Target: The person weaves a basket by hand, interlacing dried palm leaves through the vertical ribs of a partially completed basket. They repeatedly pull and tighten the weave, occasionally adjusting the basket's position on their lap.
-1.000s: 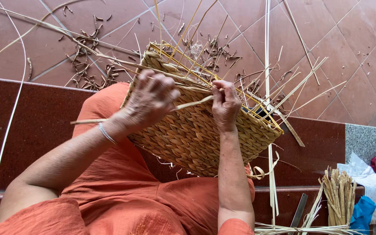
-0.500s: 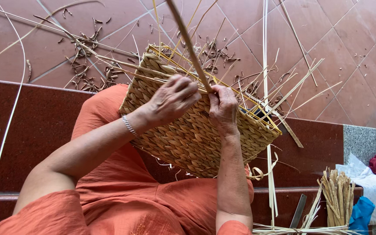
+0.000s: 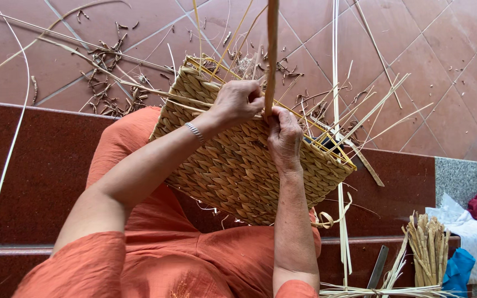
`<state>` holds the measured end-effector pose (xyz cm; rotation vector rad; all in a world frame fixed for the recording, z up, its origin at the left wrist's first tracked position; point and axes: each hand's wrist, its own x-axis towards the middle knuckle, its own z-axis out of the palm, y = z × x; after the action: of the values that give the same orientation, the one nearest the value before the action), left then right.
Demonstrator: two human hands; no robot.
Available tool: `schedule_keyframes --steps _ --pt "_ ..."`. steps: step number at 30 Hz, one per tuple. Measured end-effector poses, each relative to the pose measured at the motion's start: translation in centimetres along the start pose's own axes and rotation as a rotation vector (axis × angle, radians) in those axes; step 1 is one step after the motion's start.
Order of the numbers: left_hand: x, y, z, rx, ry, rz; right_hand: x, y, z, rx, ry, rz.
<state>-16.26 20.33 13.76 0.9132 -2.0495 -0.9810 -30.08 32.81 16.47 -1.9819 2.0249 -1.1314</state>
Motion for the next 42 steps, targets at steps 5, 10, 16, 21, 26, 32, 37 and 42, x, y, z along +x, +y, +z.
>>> schedule_keyframes --steps 5,10,16,21,26,32,37,42 --pt "-5.0 -0.6 -1.1 -0.357 -0.062 0.019 0.9 0.0 1.5 -0.052 0.051 0.021" --pt "-6.2 0.6 -3.0 0.034 0.024 0.481 1.3 -0.2 1.4 -0.123 0.022 -0.149" --pt "-4.1 1.0 -8.5 0.898 0.371 0.572 1.1 -1.2 0.2 -0.075 -0.06 -0.082" --pt "-5.3 -0.7 -9.2 0.576 0.054 0.526 1.2 -0.5 1.5 -0.106 0.087 -0.002" --pt "-6.3 -3.8 -8.4 0.245 0.014 0.237 0.8 0.4 2.8 -0.148 0.189 -0.025" --pt "-4.9 -3.5 -7.8 0.437 0.127 0.165 1.1 0.2 3.0 -0.056 0.224 0.102" --pt "-6.2 -1.0 -7.9 0.667 0.219 0.513 1.6 -0.4 4.0 -0.268 0.261 -0.174" --pt "-7.4 -0.4 -6.5 0.636 0.027 0.46 1.3 -0.6 3.8 -0.177 0.224 -0.228"
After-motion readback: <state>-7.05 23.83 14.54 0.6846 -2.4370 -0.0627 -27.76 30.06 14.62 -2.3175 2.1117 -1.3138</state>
